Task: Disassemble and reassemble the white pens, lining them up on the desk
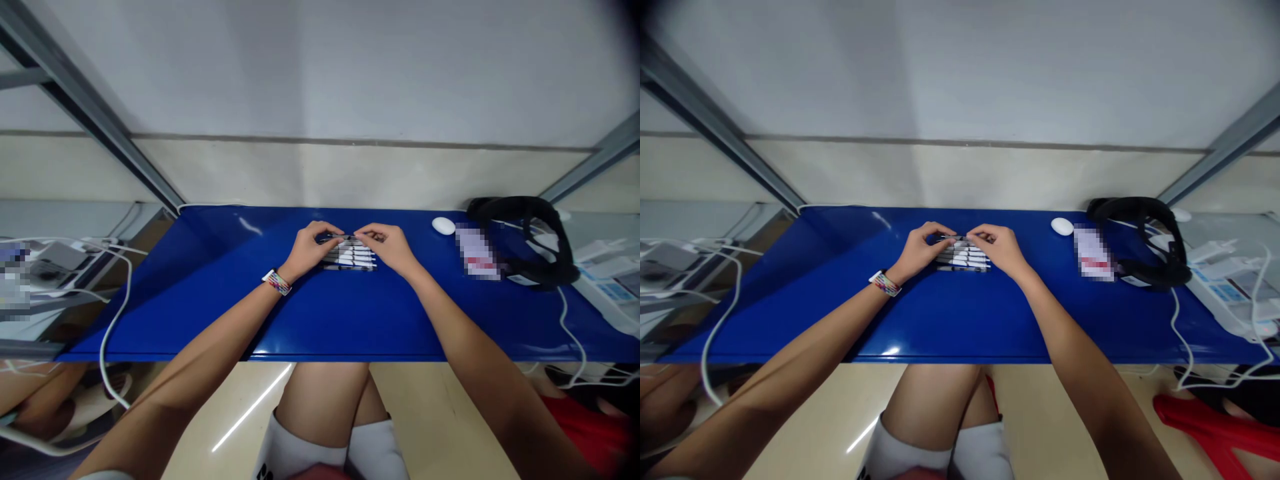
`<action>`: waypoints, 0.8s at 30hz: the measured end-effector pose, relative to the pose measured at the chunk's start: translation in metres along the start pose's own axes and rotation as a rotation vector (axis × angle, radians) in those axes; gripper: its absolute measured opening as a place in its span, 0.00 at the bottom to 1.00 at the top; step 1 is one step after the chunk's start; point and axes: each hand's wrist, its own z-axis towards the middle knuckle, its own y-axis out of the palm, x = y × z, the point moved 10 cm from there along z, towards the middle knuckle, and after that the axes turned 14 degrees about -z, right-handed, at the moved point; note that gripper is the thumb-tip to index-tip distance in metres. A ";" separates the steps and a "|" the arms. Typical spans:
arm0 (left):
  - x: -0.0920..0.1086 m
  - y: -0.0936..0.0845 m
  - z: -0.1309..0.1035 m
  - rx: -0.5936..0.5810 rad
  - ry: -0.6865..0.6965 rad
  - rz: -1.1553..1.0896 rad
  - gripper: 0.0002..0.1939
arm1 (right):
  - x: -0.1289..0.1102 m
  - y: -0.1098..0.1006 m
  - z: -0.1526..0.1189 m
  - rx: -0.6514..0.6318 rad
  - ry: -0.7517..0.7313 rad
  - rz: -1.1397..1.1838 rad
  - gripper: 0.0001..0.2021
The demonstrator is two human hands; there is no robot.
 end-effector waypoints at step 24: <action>-0.020 -0.015 0.003 0.022 -0.084 -0.109 0.12 | 0.041 -0.005 0.005 0.056 0.237 0.442 0.16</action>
